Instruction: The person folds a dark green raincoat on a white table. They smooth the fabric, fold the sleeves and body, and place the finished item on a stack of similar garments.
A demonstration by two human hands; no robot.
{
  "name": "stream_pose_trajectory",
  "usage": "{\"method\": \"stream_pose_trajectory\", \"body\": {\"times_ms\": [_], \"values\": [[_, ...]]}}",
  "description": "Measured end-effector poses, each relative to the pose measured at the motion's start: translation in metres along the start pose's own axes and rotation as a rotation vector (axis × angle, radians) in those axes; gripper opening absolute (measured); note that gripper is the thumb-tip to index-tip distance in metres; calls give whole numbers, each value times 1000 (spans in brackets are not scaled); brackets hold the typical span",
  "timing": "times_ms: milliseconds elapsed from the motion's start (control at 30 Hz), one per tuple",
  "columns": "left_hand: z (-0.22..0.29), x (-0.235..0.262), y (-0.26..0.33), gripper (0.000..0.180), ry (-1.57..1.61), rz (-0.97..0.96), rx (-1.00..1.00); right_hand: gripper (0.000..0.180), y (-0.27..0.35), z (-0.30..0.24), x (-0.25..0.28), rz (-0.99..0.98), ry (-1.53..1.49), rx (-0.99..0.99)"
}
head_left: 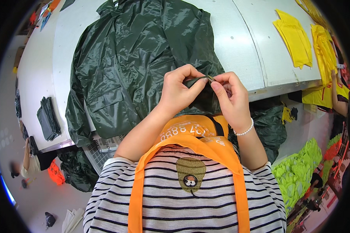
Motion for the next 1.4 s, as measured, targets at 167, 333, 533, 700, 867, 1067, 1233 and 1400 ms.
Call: {"method": "stream_pose_trajectory", "body": {"times_ms": [167, 333, 533, 700, 867, 1067, 1233, 1400], "values": [[-1, -1, 1, 9, 15, 30, 12, 13, -1, 1, -4, 7, -73, -3], [-1, -5, 3, 9, 35, 64, 12, 12, -3, 4, -7, 30, -125, 10], [2, -4, 3, 8, 42, 117, 50, 13, -5, 5, -6, 69, -183, 11], [-9, 3, 0, 7, 271, 255, 125, 27, 2, 9, 16, -39, 66, -139], [-9, -6, 1, 16, 488, 78, 251, 24, 3, 22, 6, -46, -182, -156], [-2, 12, -1, 22, 49, -159, 60, 19, 1, 0, 25, 248, 158, 282], [11, 23, -10, 28, -610, -93, -696, 28, 8, -18, 30, 331, 315, 630], [26, 16, -9, 27, -495, -123, -697, 28, 10, -12, 35, 271, 336, 623]]}}
Point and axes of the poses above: each hand's wrist, its own y-axis away from the middle knuckle, its own x-axis out of the back of the hand, z = x × y, the point moved 2 cm from there along -y, towards the middle knuckle, and after that the axes turned 15 degrees about -x, right-handed, at the moved point
